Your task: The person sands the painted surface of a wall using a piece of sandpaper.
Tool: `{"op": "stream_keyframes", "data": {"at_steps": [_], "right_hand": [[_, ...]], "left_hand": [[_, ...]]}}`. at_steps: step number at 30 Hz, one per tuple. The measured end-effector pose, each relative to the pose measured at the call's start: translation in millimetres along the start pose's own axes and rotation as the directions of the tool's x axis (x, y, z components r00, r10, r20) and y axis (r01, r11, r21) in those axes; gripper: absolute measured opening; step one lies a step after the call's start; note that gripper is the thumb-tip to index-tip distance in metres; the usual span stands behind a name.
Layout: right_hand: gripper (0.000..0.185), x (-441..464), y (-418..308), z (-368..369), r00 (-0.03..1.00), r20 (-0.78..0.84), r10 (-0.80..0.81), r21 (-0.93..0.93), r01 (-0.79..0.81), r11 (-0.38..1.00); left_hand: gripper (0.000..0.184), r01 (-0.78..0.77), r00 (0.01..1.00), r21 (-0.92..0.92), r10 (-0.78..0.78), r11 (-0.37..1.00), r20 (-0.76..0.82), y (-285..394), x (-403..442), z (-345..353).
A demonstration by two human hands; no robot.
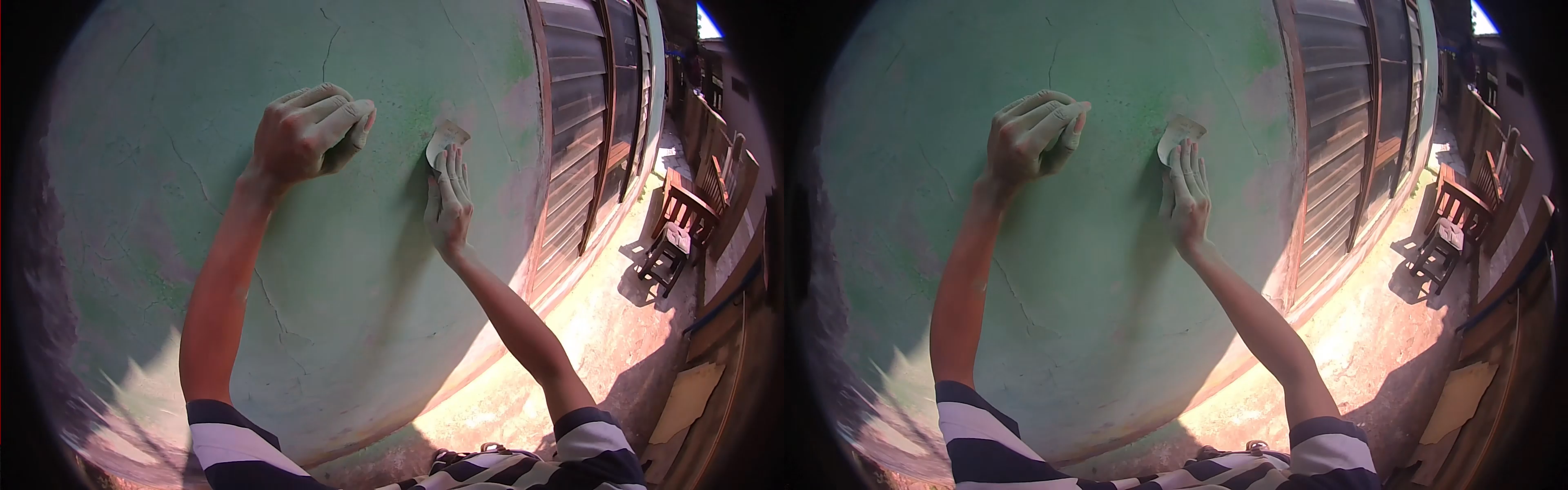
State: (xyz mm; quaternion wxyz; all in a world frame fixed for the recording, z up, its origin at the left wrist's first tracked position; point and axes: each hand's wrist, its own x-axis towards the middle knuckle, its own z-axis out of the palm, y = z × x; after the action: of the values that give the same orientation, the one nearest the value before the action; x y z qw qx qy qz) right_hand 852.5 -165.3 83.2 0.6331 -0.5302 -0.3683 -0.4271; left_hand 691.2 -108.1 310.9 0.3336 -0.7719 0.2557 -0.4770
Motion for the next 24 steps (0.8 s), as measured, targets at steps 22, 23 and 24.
{"op": "stream_keyframes", "data": {"at_steps": [22,23,24], "right_hand": [[0.042,-18,-66,16,0.977,0.179,-0.115,0.036,0.111,0.993],[0.042,-17,-62,12,0.978,0.179,-0.109,0.031,0.105,0.994],[0.041,-11,-53,8,0.942,0.224,-0.251,0.035,0.249,0.968]], "left_hand": [[0.013,-0.122,0.988,-0.024,0.119,0.992,-0.103,6,-21,12],[0.012,-0.112,0.989,-0.033,0.108,0.993,-0.098,6,-21,12],[0.011,-0.105,0.991,-0.045,0.101,0.993,-0.091,8,-22,12]]}}
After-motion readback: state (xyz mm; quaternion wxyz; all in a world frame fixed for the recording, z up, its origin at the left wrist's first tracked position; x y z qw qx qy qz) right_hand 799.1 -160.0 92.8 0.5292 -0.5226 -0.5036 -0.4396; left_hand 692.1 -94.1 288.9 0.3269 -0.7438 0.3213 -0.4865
